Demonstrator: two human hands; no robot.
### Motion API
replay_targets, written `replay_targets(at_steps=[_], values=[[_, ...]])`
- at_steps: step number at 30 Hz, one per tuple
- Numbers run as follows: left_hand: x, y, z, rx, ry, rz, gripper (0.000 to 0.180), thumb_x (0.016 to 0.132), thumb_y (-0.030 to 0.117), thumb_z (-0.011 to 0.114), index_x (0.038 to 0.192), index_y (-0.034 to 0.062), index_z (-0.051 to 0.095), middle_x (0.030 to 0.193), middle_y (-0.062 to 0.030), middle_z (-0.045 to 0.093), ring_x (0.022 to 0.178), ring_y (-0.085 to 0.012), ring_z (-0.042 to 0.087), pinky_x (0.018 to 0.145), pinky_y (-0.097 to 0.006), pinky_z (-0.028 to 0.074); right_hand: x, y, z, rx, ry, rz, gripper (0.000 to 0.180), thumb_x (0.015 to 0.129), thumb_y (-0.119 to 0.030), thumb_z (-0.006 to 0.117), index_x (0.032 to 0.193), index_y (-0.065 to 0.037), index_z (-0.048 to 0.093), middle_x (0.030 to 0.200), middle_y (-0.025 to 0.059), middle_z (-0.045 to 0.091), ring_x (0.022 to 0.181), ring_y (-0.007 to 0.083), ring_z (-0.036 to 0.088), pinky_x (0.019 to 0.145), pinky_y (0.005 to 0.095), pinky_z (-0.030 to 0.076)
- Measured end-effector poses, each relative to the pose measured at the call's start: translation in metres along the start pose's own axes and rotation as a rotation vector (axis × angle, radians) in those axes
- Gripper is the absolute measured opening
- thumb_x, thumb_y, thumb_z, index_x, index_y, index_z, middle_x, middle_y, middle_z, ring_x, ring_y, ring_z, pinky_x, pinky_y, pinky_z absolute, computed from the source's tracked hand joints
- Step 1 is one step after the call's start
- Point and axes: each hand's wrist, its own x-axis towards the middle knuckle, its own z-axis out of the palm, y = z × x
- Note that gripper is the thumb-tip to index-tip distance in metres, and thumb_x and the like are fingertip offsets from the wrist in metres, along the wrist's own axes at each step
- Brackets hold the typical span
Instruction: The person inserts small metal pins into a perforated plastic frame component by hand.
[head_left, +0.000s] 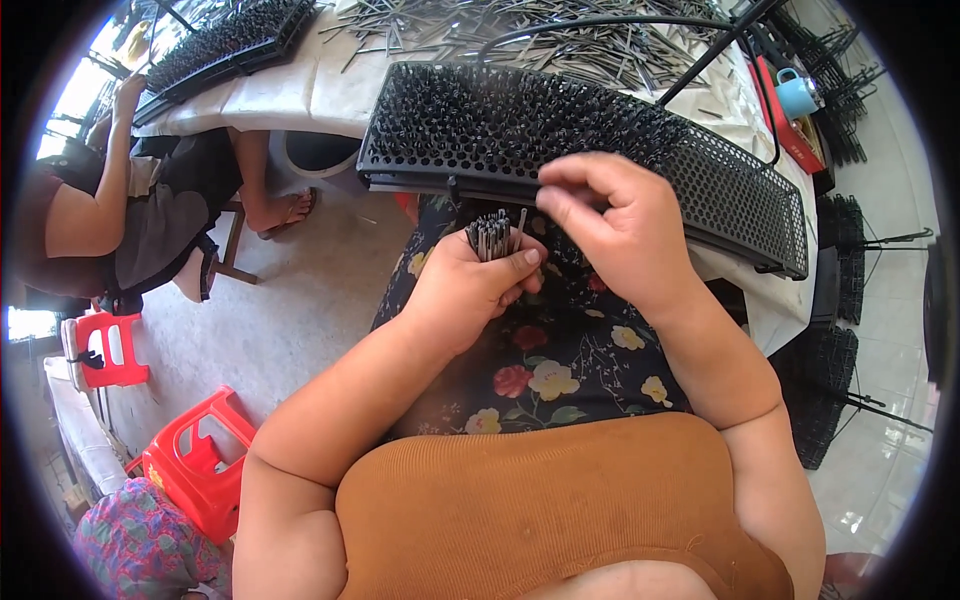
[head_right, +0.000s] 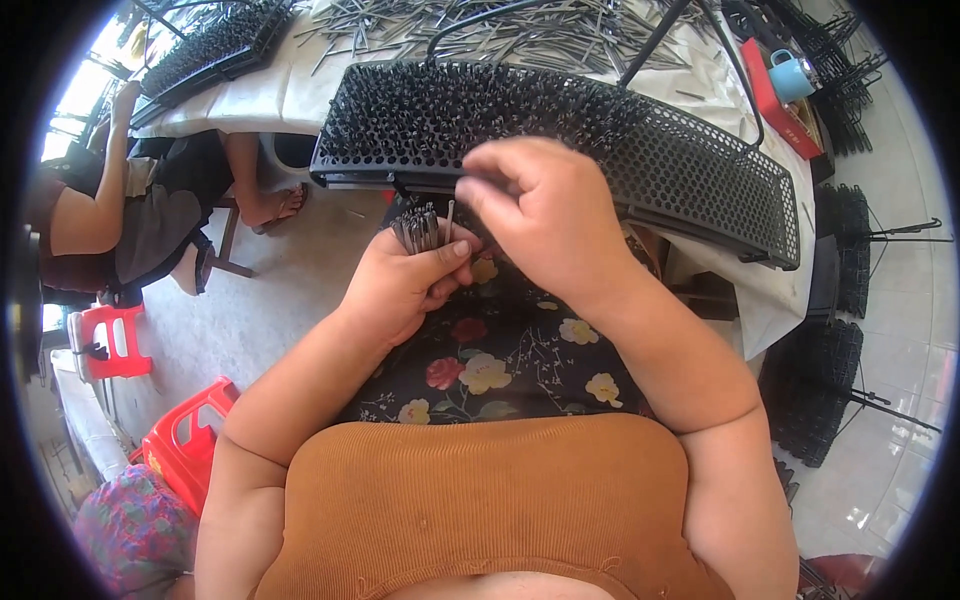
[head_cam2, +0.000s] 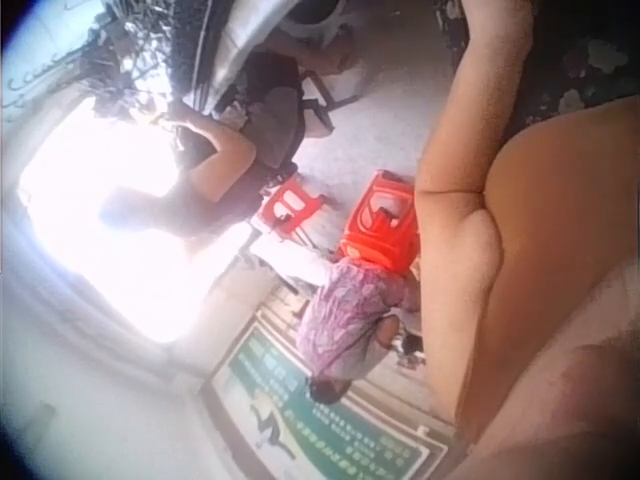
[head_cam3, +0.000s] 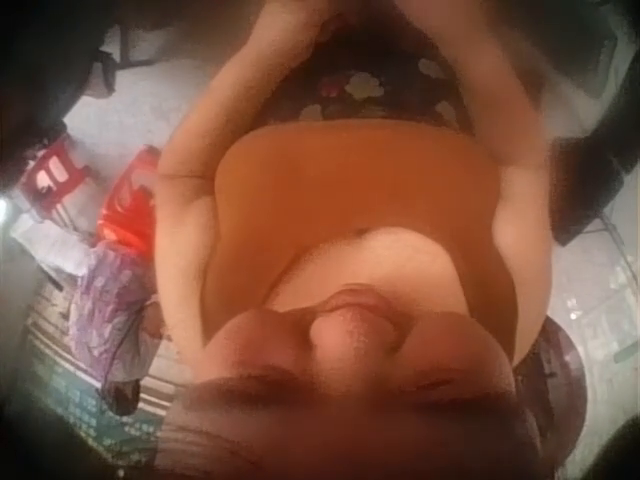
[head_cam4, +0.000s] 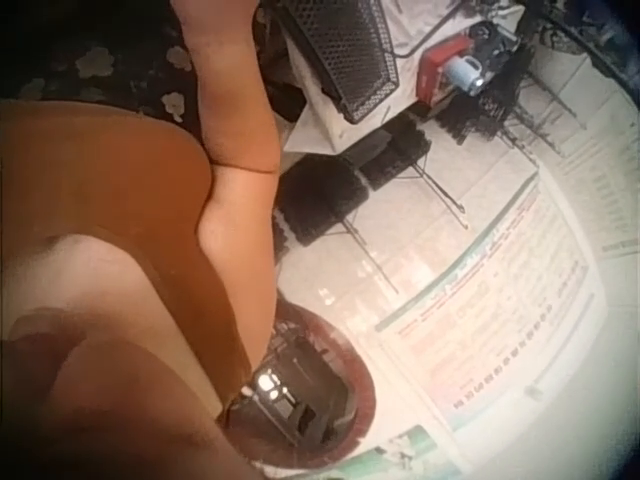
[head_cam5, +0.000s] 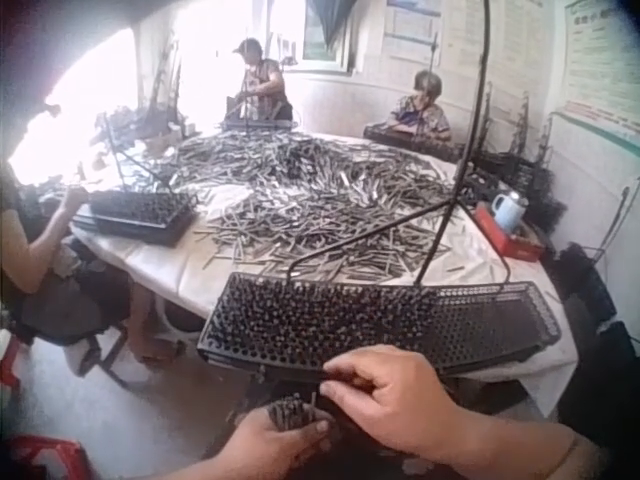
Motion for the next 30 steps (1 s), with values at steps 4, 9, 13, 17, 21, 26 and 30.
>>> replay_targets(at_steps=[4,9,13,17,21,26,30], values=[[-0.005,-0.002,0.004,0.082,-0.097,0.052,0.004,0.093,0.009,0.062,0.091,0.0058,0.064,0.075,0.0001,0.063,0.059,-0.0035,0.048,0.050,-0.018,0.036,-0.017,0.000,0.001,0.555,-0.398,0.412,0.018,0.083,-0.007,0.071,0.098,0.004,0.070,0.085,0.0048,0.067,0.073,0.0091,0.063,0.059,0.0253,0.052],[-0.003,0.002,0.001,0.062,-0.217,0.003,0.005,0.094,0.008,0.060,0.091,0.0059,0.064,0.076,0.0001,0.062,0.060,-0.0031,0.046,0.050,-0.019,0.035,-0.019,0.005,0.003,0.642,-0.313,0.335,0.015,0.083,-0.002,0.070,0.096,0.006,0.069,0.093,0.0073,0.065,0.069,0.0109,0.063,0.056,0.0221,0.051],[-0.004,0.007,0.012,-0.124,-0.128,0.013,0.005,0.094,0.009,0.060,0.093,0.0053,0.064,0.074,0.0015,0.060,0.058,-0.0032,0.044,0.049,-0.019,0.035,-0.021,0.013,0.009,0.725,-0.221,0.374,0.013,0.085,0.000,0.067,0.097,0.005,0.067,0.093,0.0078,0.065,0.065,0.0090,0.061,0.055,0.0218,0.050],[0.001,0.001,0.006,-0.048,-0.140,0.099,0.005,0.095,0.009,0.059,0.097,0.0046,0.062,0.077,-0.0006,0.063,0.059,-0.0040,0.045,0.050,-0.019,0.037,-0.021,0.011,0.008,0.814,-0.141,0.434,0.016,0.087,0.000,0.066,0.102,0.005,0.065,0.090,0.0056,0.065,0.066,0.0069,0.060,0.054,0.0206,0.049],[-0.001,-0.004,0.010,0.060,0.010,0.185,0.007,0.096,0.009,0.058,0.100,0.0041,0.061,0.081,-0.0043,0.068,0.059,-0.0047,0.047,0.052,-0.019,0.038,-0.022,0.007,0.011,0.796,-0.053,0.371,0.016,0.089,0.002,0.063,0.104,0.002,0.063,0.086,0.0036,0.065,0.064,0.0062,0.059,0.054,0.0204,0.048],[0.000,-0.004,0.008,0.067,0.018,0.170,0.009,0.096,0.010,0.059,0.102,0.0041,0.062,0.079,-0.0036,0.068,0.058,-0.0047,0.046,0.051,-0.019,0.038,-0.020,0.013,0.009,0.744,-0.104,0.310,0.015,0.089,0.003,0.062,0.103,0.000,0.062,0.088,0.0037,0.066,0.067,0.0077,0.061,0.059,0.0218,0.051],[0.003,-0.002,0.008,-0.014,0.025,0.059,0.011,0.095,0.009,0.060,0.103,0.0016,0.061,0.079,-0.0052,0.065,0.057,-0.0054,0.045,0.048,-0.019,0.035,-0.001,0.027,0.007,0.507,0.165,-0.036,0.015,0.087,0.003,0.064,0.100,-0.003,0.065,0.087,0.0049,0.069,0.076,0.0106,0.066,0.066,0.0239,0.054]])
